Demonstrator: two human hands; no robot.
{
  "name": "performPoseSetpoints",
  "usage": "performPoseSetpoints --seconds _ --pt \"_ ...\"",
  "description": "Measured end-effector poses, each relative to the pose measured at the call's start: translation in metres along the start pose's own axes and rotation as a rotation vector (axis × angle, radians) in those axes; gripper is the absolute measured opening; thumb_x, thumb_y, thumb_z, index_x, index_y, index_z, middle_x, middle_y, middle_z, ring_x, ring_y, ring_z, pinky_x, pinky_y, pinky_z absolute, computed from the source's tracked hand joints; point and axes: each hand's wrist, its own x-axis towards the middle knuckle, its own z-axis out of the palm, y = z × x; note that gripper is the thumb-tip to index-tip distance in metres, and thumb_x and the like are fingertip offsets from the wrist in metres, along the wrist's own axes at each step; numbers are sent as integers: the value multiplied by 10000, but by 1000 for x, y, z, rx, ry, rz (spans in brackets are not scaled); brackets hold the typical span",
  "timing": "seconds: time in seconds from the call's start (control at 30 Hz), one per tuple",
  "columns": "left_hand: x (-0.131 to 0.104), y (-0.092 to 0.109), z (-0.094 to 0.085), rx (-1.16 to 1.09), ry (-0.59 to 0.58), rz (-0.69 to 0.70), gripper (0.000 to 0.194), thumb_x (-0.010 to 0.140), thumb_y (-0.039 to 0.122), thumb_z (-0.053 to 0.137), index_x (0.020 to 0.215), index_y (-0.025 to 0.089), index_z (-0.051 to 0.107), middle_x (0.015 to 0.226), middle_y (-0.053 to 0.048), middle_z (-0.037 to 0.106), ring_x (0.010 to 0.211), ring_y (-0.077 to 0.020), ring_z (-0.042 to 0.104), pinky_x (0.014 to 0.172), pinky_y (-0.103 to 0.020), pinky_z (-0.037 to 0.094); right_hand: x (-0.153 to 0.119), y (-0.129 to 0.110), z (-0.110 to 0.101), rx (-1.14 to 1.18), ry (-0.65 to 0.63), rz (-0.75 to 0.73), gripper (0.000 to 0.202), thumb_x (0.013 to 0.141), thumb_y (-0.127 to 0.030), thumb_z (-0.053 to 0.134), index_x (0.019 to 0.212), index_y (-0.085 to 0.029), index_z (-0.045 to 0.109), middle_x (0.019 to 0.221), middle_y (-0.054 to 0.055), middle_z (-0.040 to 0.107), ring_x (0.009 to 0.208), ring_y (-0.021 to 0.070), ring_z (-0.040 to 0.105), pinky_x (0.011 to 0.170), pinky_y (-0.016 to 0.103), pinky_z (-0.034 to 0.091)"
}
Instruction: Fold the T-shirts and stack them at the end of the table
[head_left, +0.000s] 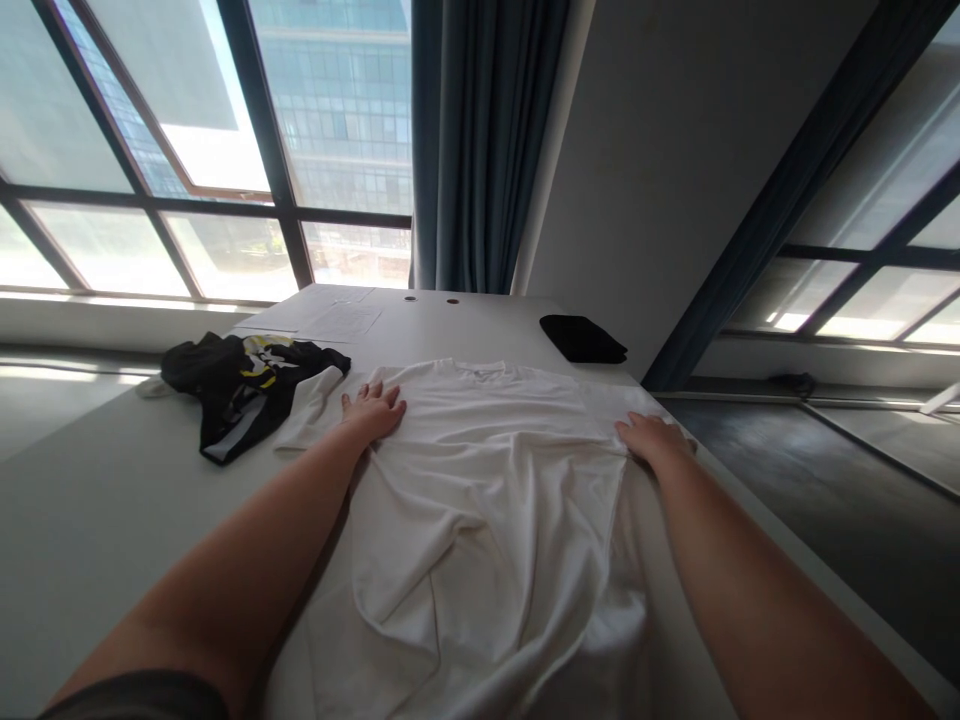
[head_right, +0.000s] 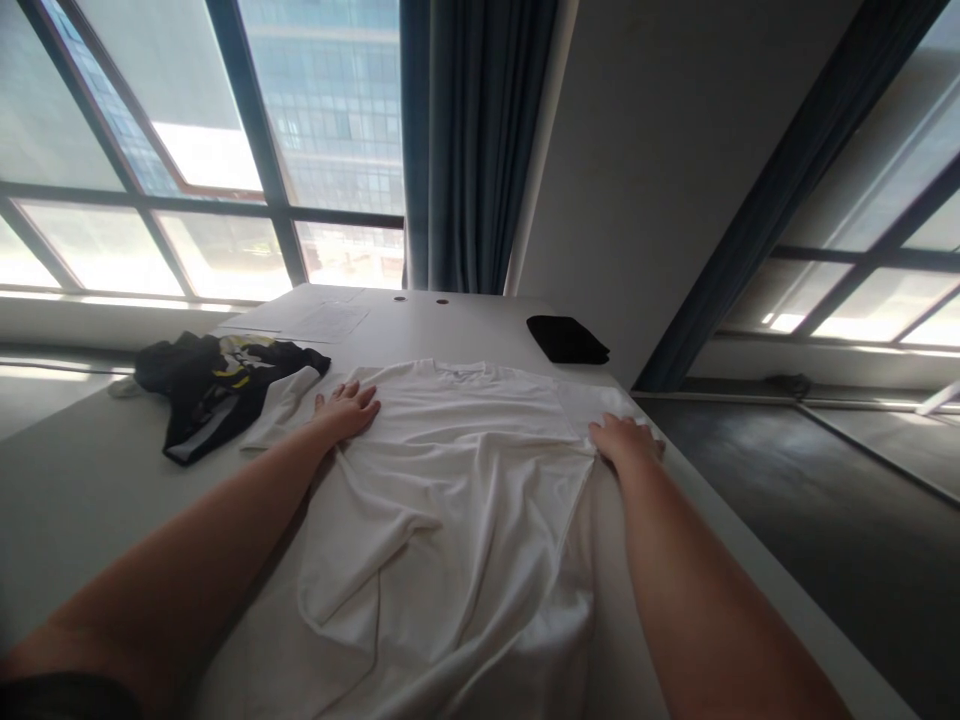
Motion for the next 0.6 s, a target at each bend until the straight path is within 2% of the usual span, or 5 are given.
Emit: performPoseSetpoints --seconds 0.1,0.23,0.33,0.47,0.6 --pt "1 0 1 12 6 -4 692 997 631 238 1616 343 349 1739 -87 175 1584 -374 148 1193 -731 126 9 11 1 42 4 55 657 951 -585 369 1509 -288 545 1606 161 438 1414 436 454 1091 692 372" --pt "3 0 2 21 11 -6 692 991 637 256 1614 350 352 1737 -82 188 1582 -377 157 1204 -708 139 16 18 3 113 -3 159 721 935 -612 403 1557 -256 483 1657 191 338 1500 427 343 1111 666 375" --pt "4 1 2 31 7 -19 692 993 631 258 1619 348 344 1740 -76 177 1582 -371 161 1210 -695 146 18 18 5 148 16 199 714 914 -589 471 1534 -238 514 1630 230 357 1495 454 340 1124 668 357" --pt "5 1 3 37 18 -16 705 993 639 249 1620 333 349 1737 -88 185 1580 -378 166 1206 -699 151 18 13 8 157 21 165 685 911 -536 498 1530 -244 519 1608 223 391 1477 453 374 1143 644 344" --pt "5 0 3 39 12 -12 710 988 640 246 1623 337 342 1737 -88 184 1582 -375 160 1205 -699 150 20 16 9 150 1 20 679 924 -497 518 1537 -204 514 1596 223 416 1429 422 459 1133 535 403"
